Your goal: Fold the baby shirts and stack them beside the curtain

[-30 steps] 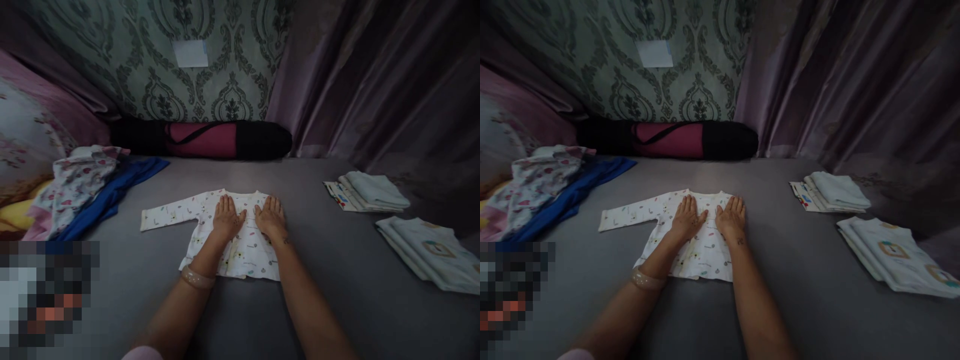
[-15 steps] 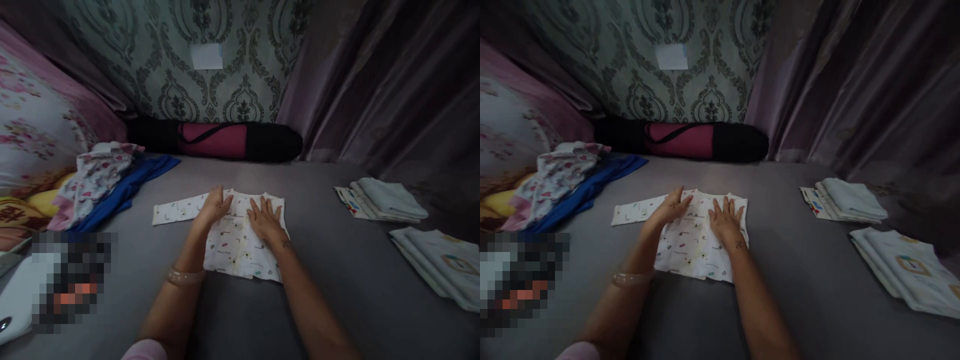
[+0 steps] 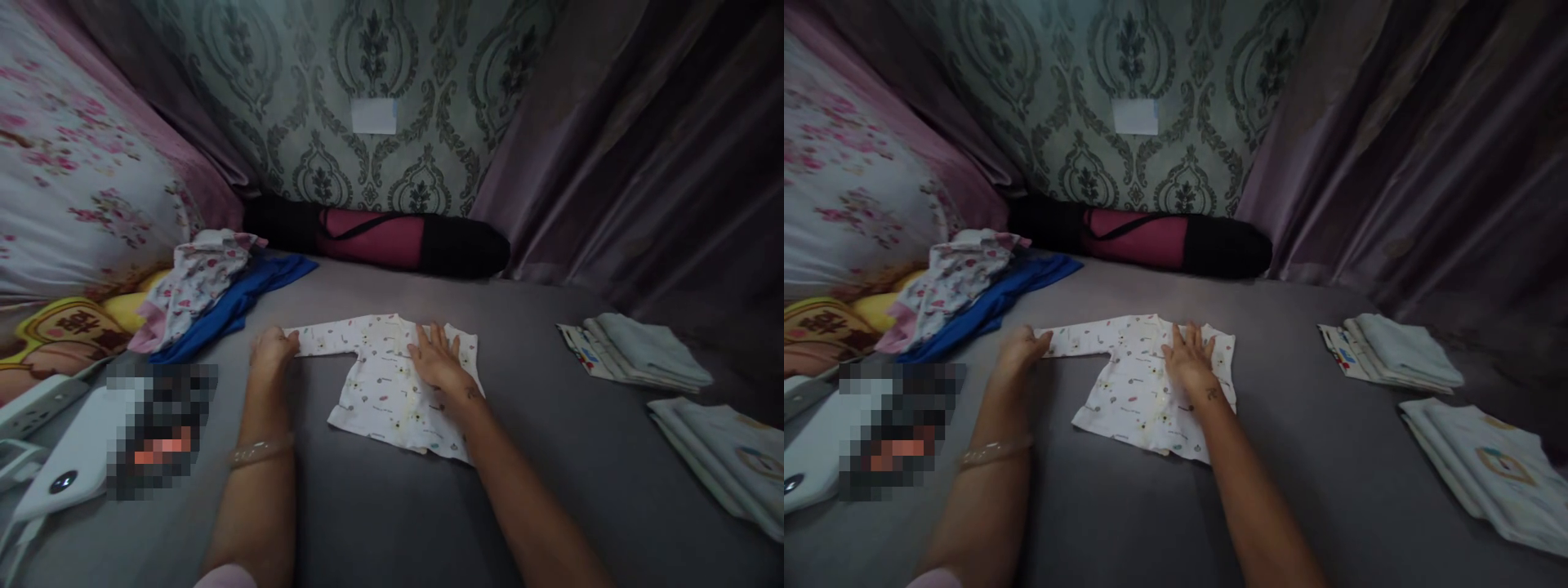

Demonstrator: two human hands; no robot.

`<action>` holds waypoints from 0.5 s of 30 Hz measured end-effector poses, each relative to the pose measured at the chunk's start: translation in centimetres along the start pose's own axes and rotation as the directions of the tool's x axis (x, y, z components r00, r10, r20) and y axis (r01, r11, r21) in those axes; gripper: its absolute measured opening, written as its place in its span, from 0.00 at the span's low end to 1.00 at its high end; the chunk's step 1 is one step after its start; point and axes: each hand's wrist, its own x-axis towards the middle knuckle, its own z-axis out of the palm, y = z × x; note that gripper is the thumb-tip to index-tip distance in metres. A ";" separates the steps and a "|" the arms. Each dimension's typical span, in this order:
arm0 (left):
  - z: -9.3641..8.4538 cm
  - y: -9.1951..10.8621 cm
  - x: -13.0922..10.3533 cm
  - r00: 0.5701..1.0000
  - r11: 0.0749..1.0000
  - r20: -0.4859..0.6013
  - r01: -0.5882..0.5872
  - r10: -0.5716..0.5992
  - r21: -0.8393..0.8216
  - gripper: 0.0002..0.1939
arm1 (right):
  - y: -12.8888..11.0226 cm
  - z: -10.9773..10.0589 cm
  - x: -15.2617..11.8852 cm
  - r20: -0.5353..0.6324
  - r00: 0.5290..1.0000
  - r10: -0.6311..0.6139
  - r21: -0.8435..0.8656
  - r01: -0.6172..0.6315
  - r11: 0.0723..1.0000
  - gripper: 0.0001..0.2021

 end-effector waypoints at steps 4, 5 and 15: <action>-0.2 -0.5 -0.5 0.998 0.998 -0.035 0.061 -0.059 0.034 0.21 | -2.2 1.8 0.3 -0.006 0.992 -0.129 0.012 0.129 0.992 0.33; -0.4 -0.3 -0.5 0.997 0.997 -0.016 0.070 -0.070 0.021 0.21 | -2.6 2.3 0.4 -0.012 0.990 -0.139 0.006 0.139 0.990 0.34; 0.2 -0.5 0.2 0.992 0.973 0.091 0.104 -0.087 -0.207 0.11 | -3.7 1.7 0.8 0.046 0.993 -0.110 -0.052 0.112 0.992 0.34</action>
